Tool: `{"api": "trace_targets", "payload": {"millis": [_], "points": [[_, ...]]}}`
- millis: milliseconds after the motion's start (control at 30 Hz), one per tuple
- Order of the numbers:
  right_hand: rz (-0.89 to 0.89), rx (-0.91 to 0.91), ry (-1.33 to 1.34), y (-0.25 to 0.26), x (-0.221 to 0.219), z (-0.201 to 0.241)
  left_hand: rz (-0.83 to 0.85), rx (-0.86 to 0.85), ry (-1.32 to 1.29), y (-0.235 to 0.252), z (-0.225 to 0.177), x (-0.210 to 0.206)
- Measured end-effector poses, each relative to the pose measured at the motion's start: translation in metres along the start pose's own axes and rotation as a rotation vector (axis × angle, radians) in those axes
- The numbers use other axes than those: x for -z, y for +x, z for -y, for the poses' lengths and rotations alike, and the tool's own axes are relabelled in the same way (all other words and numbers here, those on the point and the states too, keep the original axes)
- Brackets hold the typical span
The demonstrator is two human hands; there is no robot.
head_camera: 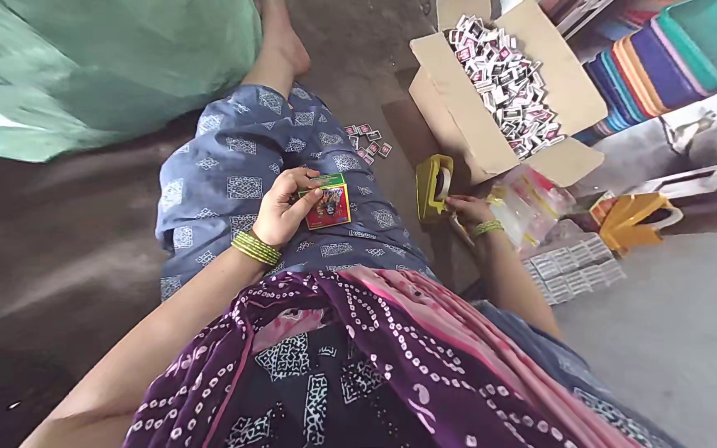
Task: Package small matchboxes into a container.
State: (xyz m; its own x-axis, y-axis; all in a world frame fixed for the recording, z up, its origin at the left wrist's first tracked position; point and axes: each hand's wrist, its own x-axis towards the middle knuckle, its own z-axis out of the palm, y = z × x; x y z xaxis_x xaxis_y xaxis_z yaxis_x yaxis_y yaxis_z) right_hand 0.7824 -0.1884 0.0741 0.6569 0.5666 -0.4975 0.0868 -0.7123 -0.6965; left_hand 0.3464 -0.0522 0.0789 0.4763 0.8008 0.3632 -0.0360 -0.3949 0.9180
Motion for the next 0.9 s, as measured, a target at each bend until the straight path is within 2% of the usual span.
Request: {"api": "trace_targets", "payload": {"millis": [67, 133, 233, 333, 467, 667, 800, 900], "points": [[0.066, -0.032, 0.122, 0.0, 0.007, -0.004, -0.001, -0.001, 0.009, 0.0, 0.0, 0.0], [0.118, -0.035, 0.125, -0.001, 0.012, -0.014, -0.002, -0.001, 0.017, 0.0, 0.0, 0.001], [0.168, -0.076, -0.125, -0.014, 0.018, -0.023, -0.009, -0.012, 0.003, 0.0, 0.003, 0.0], [0.11, -0.114, -0.165, -0.043, 0.01, -0.014, -0.005, -0.005, -0.006, 0.001, 0.005, 0.0], [0.087, -0.071, -0.024, -0.037, -0.004, -0.032, 0.003, 0.01, 0.003, 0.0, 0.001, -0.001], [-0.081, 0.035, -0.45, -0.033, -0.011, -0.021, 0.001, 0.015, 0.026, -0.002, -0.002, 0.0], [-0.079, 0.051, -0.733, -0.04, -0.01, 0.002, -0.005, 0.016, 0.015, 0.0, -0.001, 0.0], [-0.071, 0.035, -0.817, -0.041, -0.011, 0.014, -0.006, 0.0, 0.023, 0.0, 0.0, 0.0]]}}
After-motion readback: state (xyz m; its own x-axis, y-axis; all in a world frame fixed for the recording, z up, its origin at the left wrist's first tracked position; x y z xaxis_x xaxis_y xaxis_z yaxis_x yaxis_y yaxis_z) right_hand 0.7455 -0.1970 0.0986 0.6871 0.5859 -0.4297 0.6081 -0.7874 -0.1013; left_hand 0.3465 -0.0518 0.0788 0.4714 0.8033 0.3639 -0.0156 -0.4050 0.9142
